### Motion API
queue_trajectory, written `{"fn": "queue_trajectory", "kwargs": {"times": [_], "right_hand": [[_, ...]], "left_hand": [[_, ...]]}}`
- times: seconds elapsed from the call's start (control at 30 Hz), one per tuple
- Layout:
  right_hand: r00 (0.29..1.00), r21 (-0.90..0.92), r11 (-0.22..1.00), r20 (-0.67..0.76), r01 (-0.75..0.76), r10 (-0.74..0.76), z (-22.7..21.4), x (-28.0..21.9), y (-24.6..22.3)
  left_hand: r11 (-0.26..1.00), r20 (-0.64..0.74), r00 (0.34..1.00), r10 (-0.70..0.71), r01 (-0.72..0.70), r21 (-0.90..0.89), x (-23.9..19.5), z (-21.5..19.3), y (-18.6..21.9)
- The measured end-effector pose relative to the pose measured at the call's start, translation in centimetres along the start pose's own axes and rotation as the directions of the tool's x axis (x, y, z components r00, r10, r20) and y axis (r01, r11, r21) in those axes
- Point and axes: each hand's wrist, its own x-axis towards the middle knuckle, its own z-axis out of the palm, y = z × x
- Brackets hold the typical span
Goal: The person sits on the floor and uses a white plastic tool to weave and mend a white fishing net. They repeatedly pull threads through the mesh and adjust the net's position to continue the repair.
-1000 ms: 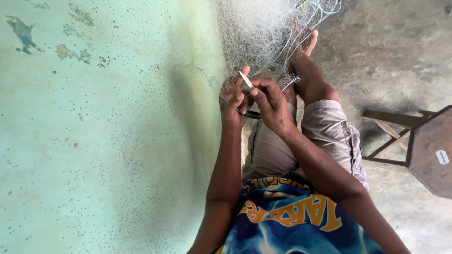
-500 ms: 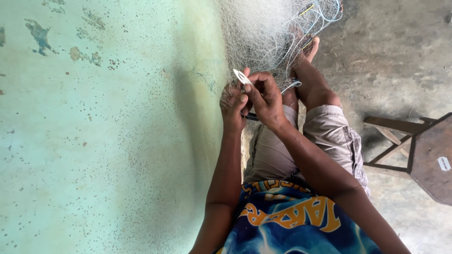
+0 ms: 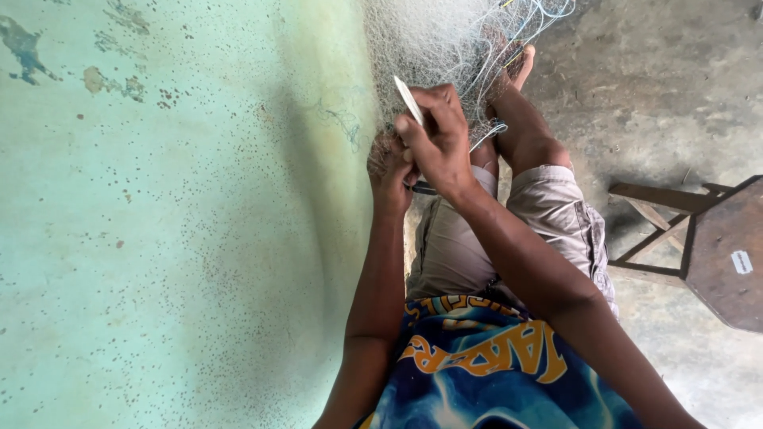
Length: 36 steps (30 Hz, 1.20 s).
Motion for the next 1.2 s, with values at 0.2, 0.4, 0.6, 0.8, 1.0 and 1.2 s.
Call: {"fn": "queue_trajectory", "kwargs": {"times": [0.2,0.4,0.6,0.8,1.0,1.2], "right_hand": [[0.991,0.129,0.985,-0.053,-0.113,0.121,-2.1,4.4,-6.3],[0.94,0.434,0.859,-0.076,-0.27,0.334,-10.9,1.9,-4.5],[0.886,0.277,0.845,0.064,-0.458,0.459,-15.4,-2.1,-4.1],[0.873,0.441,0.859,-0.272,-0.261,0.405,-18.4,-3.0,-5.3],[0.891,0.636,0.711,-0.079,-0.3,0.447,-18.8,-4.0,-5.3],[0.822,-0.186,0.828,0.131,-0.529,0.554,-15.3,-3.6,-5.6]], "left_hand": [[0.959,-0.045,0.988,-0.15,0.134,-0.251,3.6,9.8,11.8],[0.924,-0.056,0.993,-0.101,0.073,-0.376,2.4,6.1,8.8],[0.95,-0.075,0.994,-0.082,0.055,-0.309,3.0,6.0,8.9],[0.953,-0.108,0.981,-0.161,0.126,-0.276,2.7,5.6,8.4],[0.963,-0.126,0.981,-0.144,0.11,-0.245,2.7,7.0,8.4],[0.952,-0.092,0.995,-0.045,0.015,-0.306,2.8,5.0,6.3]]}}
